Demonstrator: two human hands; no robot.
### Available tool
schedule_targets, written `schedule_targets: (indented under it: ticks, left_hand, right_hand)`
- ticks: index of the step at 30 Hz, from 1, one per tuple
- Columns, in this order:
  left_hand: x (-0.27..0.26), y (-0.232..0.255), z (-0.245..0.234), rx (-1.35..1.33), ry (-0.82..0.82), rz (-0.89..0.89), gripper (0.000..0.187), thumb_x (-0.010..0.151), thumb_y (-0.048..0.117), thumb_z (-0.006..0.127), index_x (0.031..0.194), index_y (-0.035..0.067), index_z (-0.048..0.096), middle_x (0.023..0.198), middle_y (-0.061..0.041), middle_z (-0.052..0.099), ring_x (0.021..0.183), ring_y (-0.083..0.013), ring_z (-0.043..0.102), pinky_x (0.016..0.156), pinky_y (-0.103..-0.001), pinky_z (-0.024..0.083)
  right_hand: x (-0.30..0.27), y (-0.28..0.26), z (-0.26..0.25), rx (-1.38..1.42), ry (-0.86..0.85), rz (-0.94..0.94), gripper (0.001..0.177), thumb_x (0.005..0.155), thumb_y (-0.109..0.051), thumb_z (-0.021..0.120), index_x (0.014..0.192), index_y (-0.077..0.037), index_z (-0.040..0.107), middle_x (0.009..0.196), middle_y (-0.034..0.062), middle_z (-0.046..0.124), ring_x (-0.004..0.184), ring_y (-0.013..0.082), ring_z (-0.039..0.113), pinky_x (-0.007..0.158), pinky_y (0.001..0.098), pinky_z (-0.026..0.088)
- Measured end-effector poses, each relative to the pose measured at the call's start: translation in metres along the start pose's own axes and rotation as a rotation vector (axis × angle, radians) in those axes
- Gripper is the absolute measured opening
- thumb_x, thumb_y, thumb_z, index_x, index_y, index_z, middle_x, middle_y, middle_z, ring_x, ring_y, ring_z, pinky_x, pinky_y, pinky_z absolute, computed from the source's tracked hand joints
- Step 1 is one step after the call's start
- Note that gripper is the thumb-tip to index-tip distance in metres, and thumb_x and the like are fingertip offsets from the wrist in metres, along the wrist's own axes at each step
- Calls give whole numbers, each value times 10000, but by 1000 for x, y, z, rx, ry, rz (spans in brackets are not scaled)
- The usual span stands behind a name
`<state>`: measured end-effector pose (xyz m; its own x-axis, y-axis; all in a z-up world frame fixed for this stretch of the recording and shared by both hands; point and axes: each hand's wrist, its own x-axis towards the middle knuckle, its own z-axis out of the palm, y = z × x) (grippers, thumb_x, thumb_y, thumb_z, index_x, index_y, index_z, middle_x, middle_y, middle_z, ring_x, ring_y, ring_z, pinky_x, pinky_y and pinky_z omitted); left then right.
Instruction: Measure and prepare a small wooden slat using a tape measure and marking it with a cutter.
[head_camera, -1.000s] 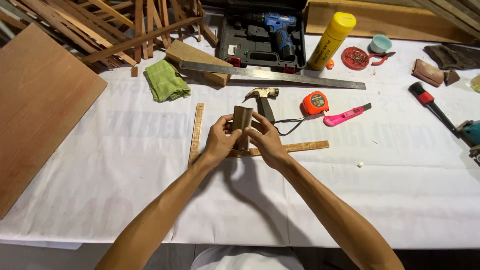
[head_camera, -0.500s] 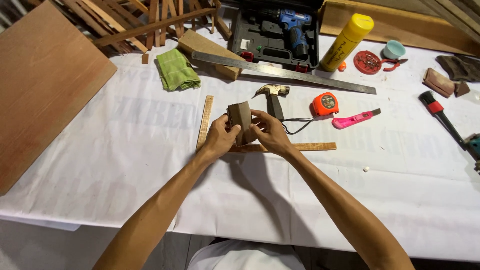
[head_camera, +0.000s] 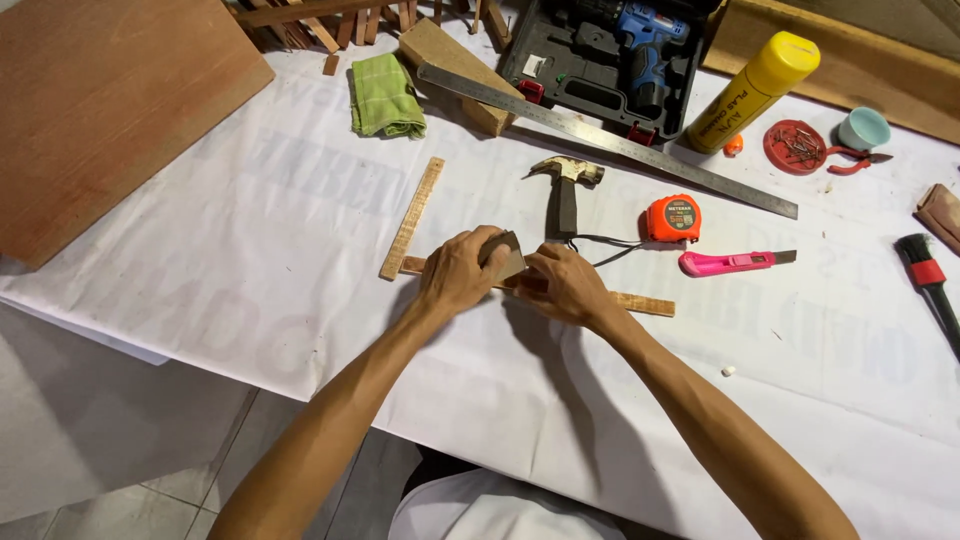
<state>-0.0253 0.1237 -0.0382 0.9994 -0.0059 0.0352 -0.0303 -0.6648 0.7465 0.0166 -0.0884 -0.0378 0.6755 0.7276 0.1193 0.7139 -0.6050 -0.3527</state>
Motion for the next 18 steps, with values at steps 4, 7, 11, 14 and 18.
schedule_targets:
  ticks: [4,7,11,14,18]
  left_hand:
    - [-6,17,20,108,-18,74,442,885,433,671,1212,137,710,963,-155,731,841,-324,726,736,-480,580]
    - [-3,25,33,153,7,144,443,880,450,706,1201,145,722,967,-145,737,858,-337,722,754,-473,570]
    - [13,48,51,184,-62,248,503,856,454,729,1235,126,695,1003,-141,715,868,-324,718,785,-453,590]
    - [20,73,77,181,-127,296,553,834,450,751,1266,115,666,1010,-130,688,852,-313,706,759,-457,584]
    - [20,104,119,199,-120,454,538,793,410,823,1220,115,679,957,-115,652,816,-307,687,744,-464,575]
  right_hand:
    - [-36,17,-16,-18,41,-65,402,740,-284,843,1043,-41,741,918,131,654,868,301,603,780,445,509]
    - [-60,42,-13,16,85,-81,274,830,-217,799,1077,-107,756,938,69,657,922,276,616,841,416,507]
    - [-94,70,-28,-15,124,-51,285,812,-203,803,1070,-94,754,974,83,652,920,280,615,829,414,511]
    - [-123,90,-41,-18,122,28,297,807,-215,807,1075,-94,765,979,81,655,905,272,612,806,405,514]
    - [-146,108,-51,54,112,162,264,819,-281,823,1014,-106,793,927,55,646,873,232,607,785,386,526]
